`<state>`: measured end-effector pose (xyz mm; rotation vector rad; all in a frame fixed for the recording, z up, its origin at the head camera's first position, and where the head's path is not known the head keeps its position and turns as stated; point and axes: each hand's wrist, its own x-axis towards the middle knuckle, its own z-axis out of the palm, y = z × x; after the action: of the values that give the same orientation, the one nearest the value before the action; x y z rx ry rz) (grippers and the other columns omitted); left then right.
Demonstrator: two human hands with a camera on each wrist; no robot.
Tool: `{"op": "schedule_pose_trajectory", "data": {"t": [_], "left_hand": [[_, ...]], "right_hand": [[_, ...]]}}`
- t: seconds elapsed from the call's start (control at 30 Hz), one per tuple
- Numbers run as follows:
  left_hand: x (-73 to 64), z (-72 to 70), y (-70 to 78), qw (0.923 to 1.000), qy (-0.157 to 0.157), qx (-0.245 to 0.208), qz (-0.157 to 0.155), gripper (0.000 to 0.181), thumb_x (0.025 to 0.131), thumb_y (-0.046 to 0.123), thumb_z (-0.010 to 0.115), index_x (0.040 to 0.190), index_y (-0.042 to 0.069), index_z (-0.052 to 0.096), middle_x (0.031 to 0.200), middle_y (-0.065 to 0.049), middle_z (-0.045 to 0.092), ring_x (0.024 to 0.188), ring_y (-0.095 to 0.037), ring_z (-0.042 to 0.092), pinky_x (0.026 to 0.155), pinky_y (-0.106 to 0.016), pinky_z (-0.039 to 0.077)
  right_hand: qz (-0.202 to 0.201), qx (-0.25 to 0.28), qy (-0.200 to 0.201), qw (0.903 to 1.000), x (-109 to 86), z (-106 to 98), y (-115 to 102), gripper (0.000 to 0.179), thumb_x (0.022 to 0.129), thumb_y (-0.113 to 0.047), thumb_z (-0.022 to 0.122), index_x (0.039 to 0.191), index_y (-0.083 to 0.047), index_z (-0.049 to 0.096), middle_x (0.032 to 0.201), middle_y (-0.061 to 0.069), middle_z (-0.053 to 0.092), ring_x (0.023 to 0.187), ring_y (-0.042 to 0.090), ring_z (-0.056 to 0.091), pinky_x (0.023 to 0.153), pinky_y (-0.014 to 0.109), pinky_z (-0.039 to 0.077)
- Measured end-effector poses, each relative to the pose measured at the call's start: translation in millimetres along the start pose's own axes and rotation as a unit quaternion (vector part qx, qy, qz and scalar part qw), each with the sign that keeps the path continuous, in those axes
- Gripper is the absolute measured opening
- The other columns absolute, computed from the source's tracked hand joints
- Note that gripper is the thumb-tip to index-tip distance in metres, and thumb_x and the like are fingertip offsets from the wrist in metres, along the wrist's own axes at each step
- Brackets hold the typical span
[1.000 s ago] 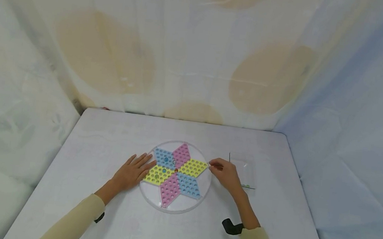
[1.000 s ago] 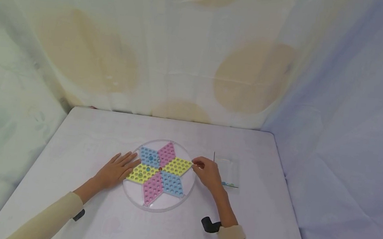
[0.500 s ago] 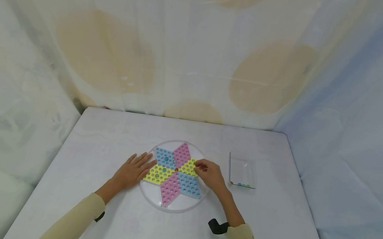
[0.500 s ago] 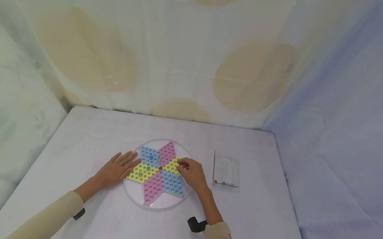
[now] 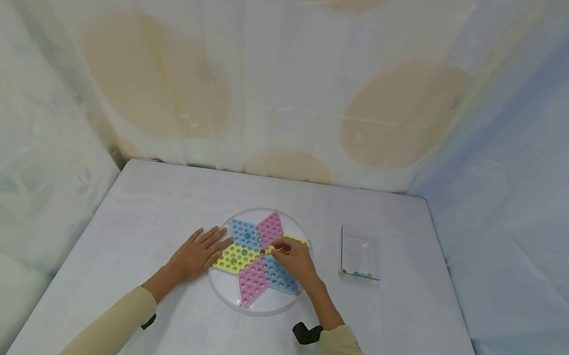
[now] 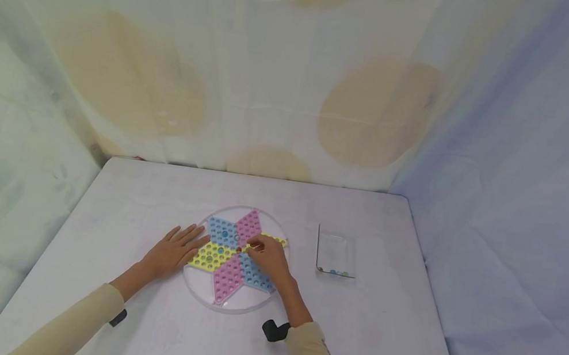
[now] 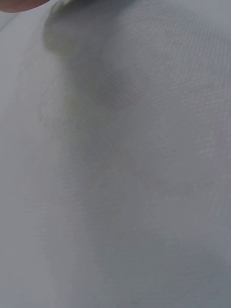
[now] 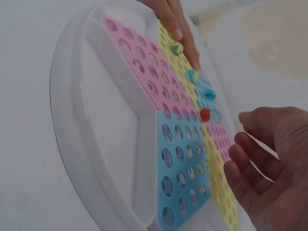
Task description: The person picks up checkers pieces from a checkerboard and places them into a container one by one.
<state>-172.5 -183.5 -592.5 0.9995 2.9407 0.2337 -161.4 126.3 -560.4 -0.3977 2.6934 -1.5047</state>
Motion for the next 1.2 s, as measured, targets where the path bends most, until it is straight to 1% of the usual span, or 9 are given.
{"op": "schedule_pose_trajectory", "data": {"t": [0.2,0.33,0.43,0.53,0.6,0.73,0.8,0.93,1.2], "left_hand": [[-0.4,1.3,-1.0,1.0000,0.000,0.005,-0.002,0.052,0.107,0.036,0.043,0.156,0.019,0.038,0.162,-0.007,0.027,0.149,-0.030,0.021,0.119,-0.054,0.015],[-1.3,2.7,-1.2,0.9999,0.010,0.006,0.002,0.052,0.107,0.035,0.044,0.155,0.018,0.039,0.161,-0.009,0.030,0.148,-0.032,0.023,0.118,-0.055,0.017],[-2.0,3.5,-1.9,0.9998,0.019,0.008,0.006,0.051,0.106,0.034,0.045,0.155,0.017,0.040,0.161,-0.010,0.031,0.147,-0.033,0.025,0.117,-0.055,0.019],[-2.1,3.2,-2.1,0.9999,0.015,0.003,0.005,0.052,0.107,0.035,0.045,0.155,0.018,0.040,0.161,-0.009,0.030,0.148,-0.032,0.024,0.117,-0.055,0.018],[-2.3,2.9,-2.1,1.0000,0.004,0.001,0.000,0.052,0.107,0.035,0.043,0.156,0.020,0.037,0.163,-0.008,0.027,0.149,-0.030,0.021,0.118,-0.054,0.015],[-3.1,2.8,-2.6,0.9998,-0.014,0.004,-0.010,0.053,0.108,0.037,0.040,0.158,0.022,0.034,0.164,-0.005,0.023,0.150,-0.028,0.017,0.119,-0.052,0.011],[-3.5,3.0,-3.0,0.9998,-0.018,0.007,-0.011,0.053,0.108,0.038,0.040,0.158,0.022,0.033,0.164,-0.005,0.023,0.151,-0.027,0.016,0.120,-0.052,0.011],[-4.1,2.6,-3.3,0.9997,-0.019,0.011,-0.011,0.053,0.108,0.038,0.039,0.158,0.022,0.033,0.164,-0.005,0.022,0.151,-0.027,0.016,0.119,-0.052,0.012],[-5.3,2.3,-4.0,0.9998,-0.014,0.009,-0.008,0.053,0.108,0.037,0.040,0.157,0.021,0.035,0.164,-0.005,0.024,0.150,-0.028,0.017,0.119,-0.053,0.013]], "right_hand": [[0.006,-0.005,-0.006,1.0000,3.2,10.0,-0.7,0.019,0.091,-0.009,0.071,0.108,0.001,0.072,0.099,0.009,0.072,0.089,0.024,0.068,0.079,0.037,0.057],[0.017,-0.012,-0.010,0.9997,4.1,17.3,1.1,0.017,0.091,-0.008,0.071,0.106,-0.002,0.073,0.097,0.007,0.071,0.088,0.020,0.066,0.079,0.035,0.056],[0.015,-0.020,-0.007,0.9997,4.3,22.4,2.4,0.017,0.089,-0.007,0.071,0.105,-0.002,0.073,0.096,0.006,0.071,0.086,0.018,0.065,0.078,0.034,0.055],[0.016,-0.042,-0.006,0.9989,5.2,27.1,4.5,0.016,0.089,-0.009,0.071,0.104,-0.005,0.074,0.096,0.003,0.071,0.084,0.015,0.063,0.076,0.032,0.054],[0.017,-0.058,-0.007,0.9981,5.8,29.4,5.0,0.015,0.090,-0.012,0.072,0.104,-0.007,0.075,0.096,0.001,0.071,0.084,0.013,0.062,0.075,0.031,0.053],[0.017,-0.072,-0.011,0.9972,7.0,32.6,5.2,0.015,0.091,-0.015,0.073,0.104,-0.009,0.075,0.096,0.000,0.070,0.083,0.012,0.061,0.074,0.030,0.052],[0.013,-0.079,-0.010,0.9967,7.2,33.7,4.4,0.015,0.090,-0.015,0.074,0.104,-0.009,0.075,0.096,0.001,0.069,0.083,0.013,0.061,0.073,0.030,0.052],[0.013,-0.095,-0.006,0.9954,6.9,35.4,1.8,0.015,0.090,-0.016,0.074,0.103,-0.009,0.074,0.096,0.001,0.068,0.083,0.014,0.061,0.072,0.031,0.052],[0.012,-0.102,-0.007,0.9946,6.7,37.3,0.8,0.014,0.090,-0.014,0.073,0.104,-0.010,0.074,0.097,0.001,0.067,0.085,0.015,0.060,0.073,0.032,0.051]]}}
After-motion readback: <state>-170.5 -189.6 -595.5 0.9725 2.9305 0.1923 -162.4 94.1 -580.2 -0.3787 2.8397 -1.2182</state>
